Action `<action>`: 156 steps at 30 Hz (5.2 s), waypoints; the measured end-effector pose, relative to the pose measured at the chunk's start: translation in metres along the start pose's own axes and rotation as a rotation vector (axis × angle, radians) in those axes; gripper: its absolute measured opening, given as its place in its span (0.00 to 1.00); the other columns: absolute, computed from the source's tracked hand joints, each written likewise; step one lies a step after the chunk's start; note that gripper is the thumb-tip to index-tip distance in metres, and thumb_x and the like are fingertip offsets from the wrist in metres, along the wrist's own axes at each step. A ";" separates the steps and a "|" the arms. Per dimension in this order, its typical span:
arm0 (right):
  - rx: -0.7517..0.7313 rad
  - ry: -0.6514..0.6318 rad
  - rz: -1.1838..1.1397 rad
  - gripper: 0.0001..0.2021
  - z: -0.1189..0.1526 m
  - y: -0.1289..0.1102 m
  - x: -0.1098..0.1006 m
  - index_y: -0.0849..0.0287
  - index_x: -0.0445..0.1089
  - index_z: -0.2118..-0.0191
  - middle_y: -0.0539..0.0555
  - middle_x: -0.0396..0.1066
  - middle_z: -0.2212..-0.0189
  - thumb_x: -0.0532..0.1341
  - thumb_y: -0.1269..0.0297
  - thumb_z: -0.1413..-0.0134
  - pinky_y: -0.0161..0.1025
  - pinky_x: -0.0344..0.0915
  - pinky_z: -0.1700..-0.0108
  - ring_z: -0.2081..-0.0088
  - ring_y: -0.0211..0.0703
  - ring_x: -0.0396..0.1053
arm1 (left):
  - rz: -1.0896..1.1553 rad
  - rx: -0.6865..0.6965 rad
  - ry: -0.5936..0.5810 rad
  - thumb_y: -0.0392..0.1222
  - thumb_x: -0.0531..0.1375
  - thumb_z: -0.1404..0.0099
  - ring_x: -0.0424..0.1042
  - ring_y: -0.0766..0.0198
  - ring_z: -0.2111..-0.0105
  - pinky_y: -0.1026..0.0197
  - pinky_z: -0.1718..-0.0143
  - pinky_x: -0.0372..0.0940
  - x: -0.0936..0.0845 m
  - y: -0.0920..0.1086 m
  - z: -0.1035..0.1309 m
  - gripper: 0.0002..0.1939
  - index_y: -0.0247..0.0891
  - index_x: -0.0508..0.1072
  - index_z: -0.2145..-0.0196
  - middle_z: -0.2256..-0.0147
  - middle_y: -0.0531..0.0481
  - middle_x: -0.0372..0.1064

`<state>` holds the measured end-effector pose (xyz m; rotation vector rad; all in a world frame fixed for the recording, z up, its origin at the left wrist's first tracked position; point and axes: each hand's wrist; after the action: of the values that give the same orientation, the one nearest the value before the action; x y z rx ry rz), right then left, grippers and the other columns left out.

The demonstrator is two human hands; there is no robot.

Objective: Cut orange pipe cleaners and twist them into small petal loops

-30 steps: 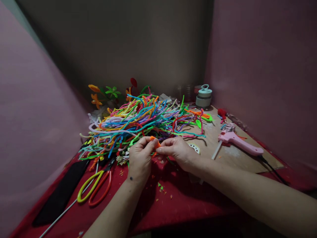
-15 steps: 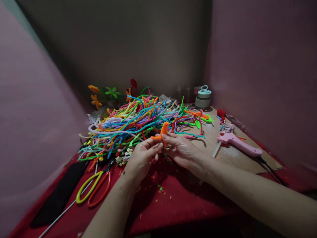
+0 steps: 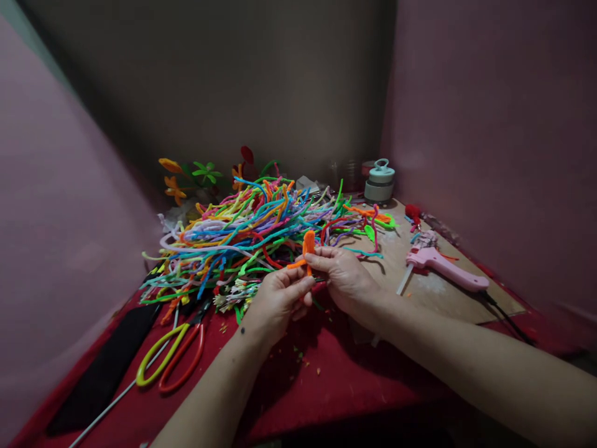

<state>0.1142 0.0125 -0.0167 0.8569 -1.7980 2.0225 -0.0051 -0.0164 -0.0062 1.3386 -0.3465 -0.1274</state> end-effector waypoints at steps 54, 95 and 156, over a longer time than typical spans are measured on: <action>-0.121 -0.040 0.355 0.10 -0.005 0.001 -0.007 0.63 0.68 0.79 0.46 0.62 0.82 0.64 0.61 0.62 0.33 0.51 0.73 0.78 0.32 0.56 | -0.325 0.251 0.343 0.52 0.59 0.47 0.50 0.75 0.88 0.70 0.87 0.46 -0.021 0.016 0.000 0.16 0.37 0.68 0.67 0.83 0.60 0.60; 0.033 -0.129 0.535 0.08 0.013 -0.007 0.004 0.62 0.64 0.83 0.44 0.56 0.88 0.62 0.65 0.65 0.32 0.44 0.82 0.85 0.28 0.48 | -0.324 0.394 0.457 0.43 0.62 0.50 0.60 0.71 0.79 0.68 0.77 0.56 -0.008 0.005 0.001 0.09 0.35 0.69 0.76 0.80 0.57 0.64; 0.069 -0.111 0.308 0.09 0.000 -0.001 -0.004 0.62 0.66 0.79 0.45 0.59 0.86 0.66 0.65 0.65 0.31 0.50 0.79 0.83 0.30 0.54 | -0.569 0.279 0.351 0.45 0.60 0.49 0.56 0.72 0.83 0.67 0.82 0.52 -0.019 0.019 0.002 0.09 0.36 0.72 0.75 0.80 0.55 0.64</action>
<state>0.1181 0.0129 -0.0178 0.7636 -2.0382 2.2759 -0.0260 -0.0088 0.0094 1.6750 0.3333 -0.3216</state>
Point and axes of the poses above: each hand's wrist, its own z-axis away from the middle knuckle, its own x-axis out of the palm, y = z × x
